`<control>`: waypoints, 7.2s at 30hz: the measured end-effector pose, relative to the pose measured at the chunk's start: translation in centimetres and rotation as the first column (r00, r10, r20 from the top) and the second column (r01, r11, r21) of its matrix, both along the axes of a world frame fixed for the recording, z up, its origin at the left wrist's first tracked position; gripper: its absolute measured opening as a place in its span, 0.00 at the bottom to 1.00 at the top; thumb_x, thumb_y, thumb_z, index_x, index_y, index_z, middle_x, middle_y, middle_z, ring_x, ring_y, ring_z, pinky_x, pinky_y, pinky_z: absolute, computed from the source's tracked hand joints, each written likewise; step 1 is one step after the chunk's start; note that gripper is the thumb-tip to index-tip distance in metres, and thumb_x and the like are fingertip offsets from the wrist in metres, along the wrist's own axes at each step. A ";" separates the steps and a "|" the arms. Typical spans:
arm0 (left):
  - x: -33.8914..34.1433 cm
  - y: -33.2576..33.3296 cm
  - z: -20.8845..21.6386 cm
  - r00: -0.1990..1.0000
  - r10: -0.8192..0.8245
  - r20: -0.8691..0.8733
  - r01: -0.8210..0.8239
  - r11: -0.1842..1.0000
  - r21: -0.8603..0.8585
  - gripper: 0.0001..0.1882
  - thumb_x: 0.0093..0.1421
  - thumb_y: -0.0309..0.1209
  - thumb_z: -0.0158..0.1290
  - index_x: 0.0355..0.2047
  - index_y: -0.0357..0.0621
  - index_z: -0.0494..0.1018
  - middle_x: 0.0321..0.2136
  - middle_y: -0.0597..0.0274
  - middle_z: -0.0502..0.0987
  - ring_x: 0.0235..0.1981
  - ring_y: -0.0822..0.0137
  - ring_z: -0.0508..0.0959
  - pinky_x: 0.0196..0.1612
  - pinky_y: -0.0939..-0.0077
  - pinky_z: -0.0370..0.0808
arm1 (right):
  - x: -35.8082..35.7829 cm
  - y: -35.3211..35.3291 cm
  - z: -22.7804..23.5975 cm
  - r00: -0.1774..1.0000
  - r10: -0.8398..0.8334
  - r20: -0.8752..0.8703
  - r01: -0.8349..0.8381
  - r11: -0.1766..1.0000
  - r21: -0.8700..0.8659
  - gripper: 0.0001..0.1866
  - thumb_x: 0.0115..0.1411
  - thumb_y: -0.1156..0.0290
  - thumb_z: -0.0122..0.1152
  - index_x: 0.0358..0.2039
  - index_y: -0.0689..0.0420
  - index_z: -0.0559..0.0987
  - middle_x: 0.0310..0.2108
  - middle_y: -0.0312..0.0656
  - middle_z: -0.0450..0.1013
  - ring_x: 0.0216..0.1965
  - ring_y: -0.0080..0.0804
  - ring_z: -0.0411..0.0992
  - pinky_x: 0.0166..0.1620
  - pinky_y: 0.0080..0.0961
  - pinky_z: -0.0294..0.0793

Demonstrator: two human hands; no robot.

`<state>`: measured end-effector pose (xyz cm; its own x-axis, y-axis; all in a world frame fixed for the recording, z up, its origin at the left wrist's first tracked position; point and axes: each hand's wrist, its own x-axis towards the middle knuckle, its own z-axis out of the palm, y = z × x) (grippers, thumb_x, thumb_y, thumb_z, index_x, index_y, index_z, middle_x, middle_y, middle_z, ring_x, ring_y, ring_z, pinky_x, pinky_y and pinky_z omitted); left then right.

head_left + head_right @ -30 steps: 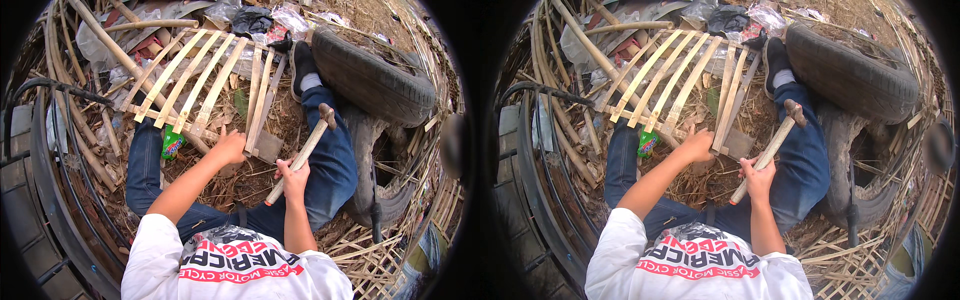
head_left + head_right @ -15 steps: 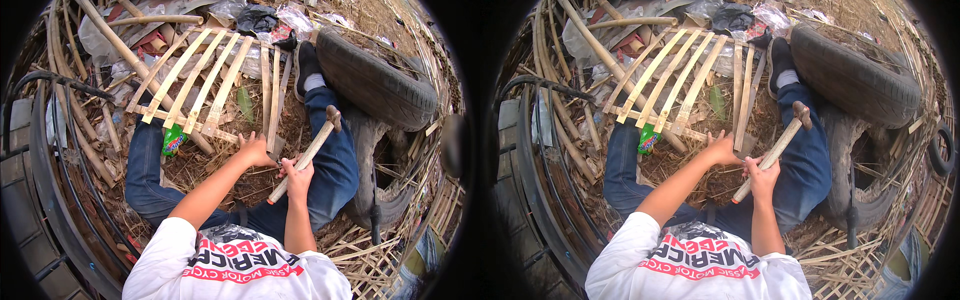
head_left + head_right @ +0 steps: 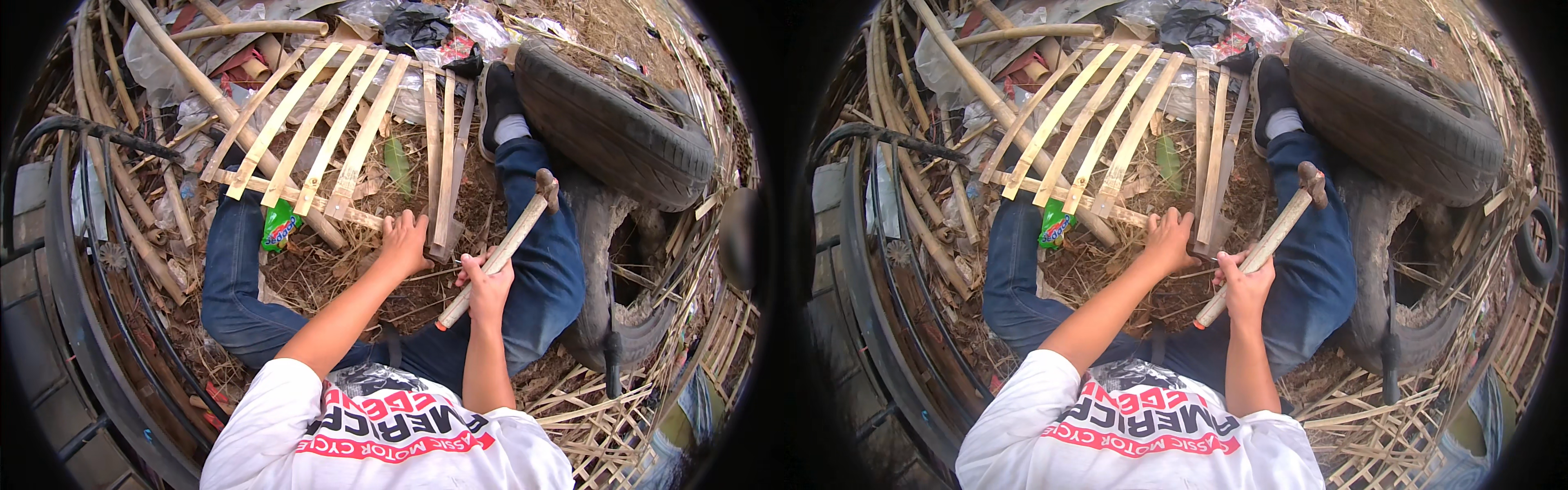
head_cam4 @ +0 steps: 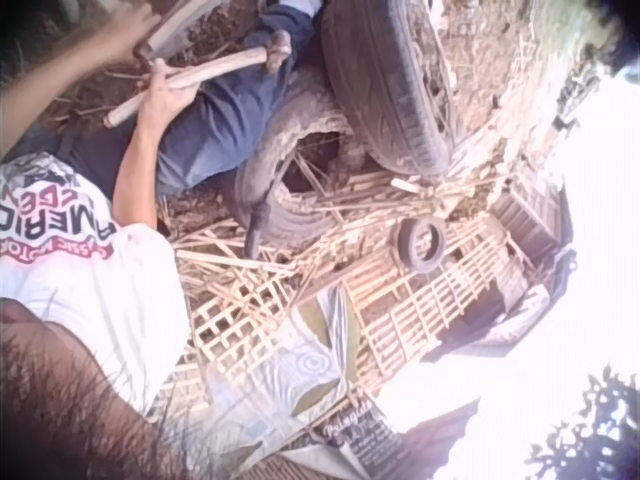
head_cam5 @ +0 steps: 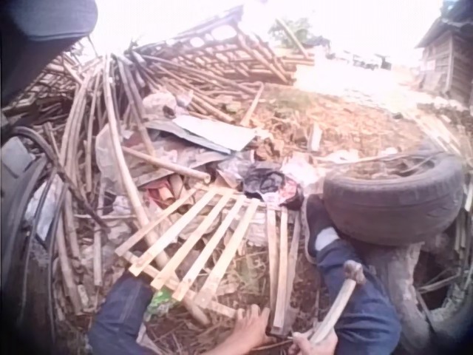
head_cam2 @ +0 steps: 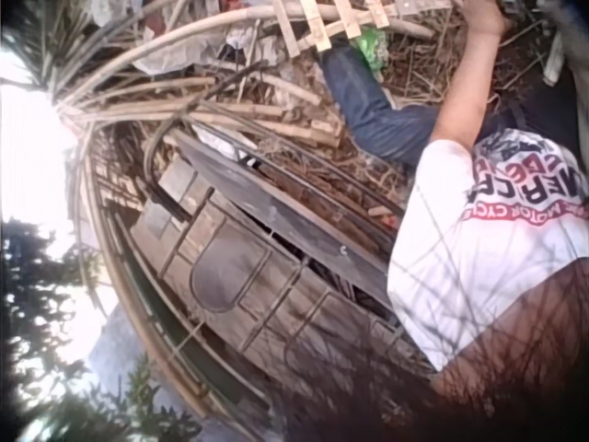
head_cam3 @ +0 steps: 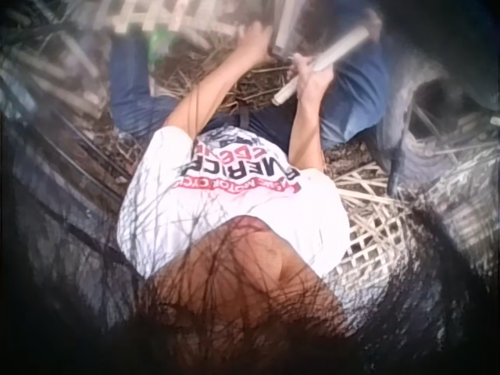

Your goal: The person constructs a bamboo frame by hand and with a hammer, positioning small wooden slats across bamboo poles and driving nails through them to secure the lattice.

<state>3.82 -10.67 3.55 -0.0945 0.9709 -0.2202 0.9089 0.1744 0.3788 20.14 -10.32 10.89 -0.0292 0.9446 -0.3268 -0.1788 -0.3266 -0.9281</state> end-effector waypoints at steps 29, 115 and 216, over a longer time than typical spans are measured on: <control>5.2 8.0 1.9 0.778 -0.442 -0.446 -0.117 0.595 -0.795 0.32 0.58 0.40 0.57 0.61 0.44 0.66 0.57 0.56 0.72 0.56 0.48 0.73 0.57 0.21 0.57 | -0.4 0.5 -2.0 0.990 -0.014 0.141 0.010 1.000 0.027 0.17 0.55 0.80 0.67 0.37 0.63 0.65 0.24 0.41 0.72 0.20 0.26 0.74 0.23 0.23 0.78; -3.7 3.2 -0.3 0.853 -0.502 -0.140 0.486 0.863 -0.137 0.46 0.45 0.56 0.65 0.65 0.79 0.58 0.42 0.56 0.72 0.37 0.60 0.80 0.36 0.71 0.76 | -4.0 4.0 -6.6 0.338 0.044 0.940 -0.356 0.931 0.084 0.16 0.51 0.78 0.64 0.41 0.68 0.77 0.30 0.62 0.76 0.36 0.58 0.77 0.39 0.43 0.76; -1.0 6.9 -4.2 0.877 -0.295 0.380 0.245 0.954 0.176 0.13 0.48 0.39 0.68 0.25 0.44 0.79 0.31 0.65 0.75 0.45 0.59 0.69 0.53 0.61 0.58 | 4.0 3.4 2.8 0.959 0.108 0.262 -0.094 0.993 -0.067 0.16 0.53 0.79 0.60 0.42 0.74 0.77 0.29 0.40 0.76 0.26 0.15 0.70 0.28 0.15 0.69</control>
<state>2.87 -3.79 -0.62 0.2457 0.9671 -0.0653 0.6828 -0.1248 0.7199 24.13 -6.91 13.70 -0.0290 0.9221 -0.3859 0.1071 -0.3809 -0.9184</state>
